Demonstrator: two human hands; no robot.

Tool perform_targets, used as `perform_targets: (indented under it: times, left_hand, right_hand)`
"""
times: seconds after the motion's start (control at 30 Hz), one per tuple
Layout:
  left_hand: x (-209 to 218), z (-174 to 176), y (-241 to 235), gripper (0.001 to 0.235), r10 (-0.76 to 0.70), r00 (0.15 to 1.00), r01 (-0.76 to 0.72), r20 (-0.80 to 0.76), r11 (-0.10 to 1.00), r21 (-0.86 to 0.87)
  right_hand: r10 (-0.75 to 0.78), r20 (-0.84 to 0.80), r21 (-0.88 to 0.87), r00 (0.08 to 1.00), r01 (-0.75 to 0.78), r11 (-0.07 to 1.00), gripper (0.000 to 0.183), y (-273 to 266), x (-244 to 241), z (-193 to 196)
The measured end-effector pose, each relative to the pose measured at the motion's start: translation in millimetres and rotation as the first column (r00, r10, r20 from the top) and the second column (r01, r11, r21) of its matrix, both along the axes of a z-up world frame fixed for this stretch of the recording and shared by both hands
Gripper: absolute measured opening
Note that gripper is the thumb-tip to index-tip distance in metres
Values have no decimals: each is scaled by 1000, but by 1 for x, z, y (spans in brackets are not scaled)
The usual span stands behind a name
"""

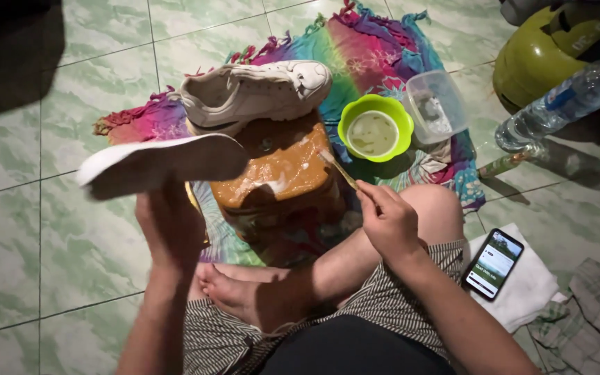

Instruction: The person scrubs a white shoe insole with a toothbrush and soapy water. They repeatedly dip the brush into a green bowl of water and scrub both sides of the insole while sitting on the floor.

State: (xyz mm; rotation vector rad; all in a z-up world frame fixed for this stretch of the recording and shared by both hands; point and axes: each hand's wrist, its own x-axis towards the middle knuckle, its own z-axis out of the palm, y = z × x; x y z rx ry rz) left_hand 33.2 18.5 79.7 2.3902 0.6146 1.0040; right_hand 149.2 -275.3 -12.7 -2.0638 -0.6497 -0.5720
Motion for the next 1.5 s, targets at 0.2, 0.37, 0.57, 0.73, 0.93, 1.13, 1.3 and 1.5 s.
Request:
perform_targets:
  times: [0.2,0.37,0.57,0.73,0.93,1.13,1.3,1.5]
  left_hand:
    - [42,72,-14,31,-505,771,574,-388,815,80]
    - [87,24,-3,27,-587,526,677,-615,727,-114]
    - [109,11,-16,23,-546,628,541,-555,819,-192]
    - [106,-31,8,29,-575,743,656,-341,727,202]
    - [77,-103,44,43,-337,873,470,-352,773,426]
    - [31,-87,32,48,-296,904,401,-309,836,374]
    - [17,-94,25,74,-234,919,322,-317,909,264]
    - [16,-77,16,98,-244,900,254,-361,967,-19]
  right_hand:
    - [72,69,38,995,-75,996,19,-4,-24,-3]
    - [102,63,-6,993,-102,995,6,-1,-51,-15]
    - [31,159,-58,987,-22,998,17,15,-45,-4]
    - [-28,227,-153,974,64,986,18,31,-32,7]
    - [-137,207,-395,969,210,894,20,38,-15,-4]
    - [-173,226,-463,959,262,847,27,51,-17,10]
    - [156,158,-562,975,-41,826,50,80,-44,11]
    - [29,102,-620,994,41,783,52,62,-15,-9]
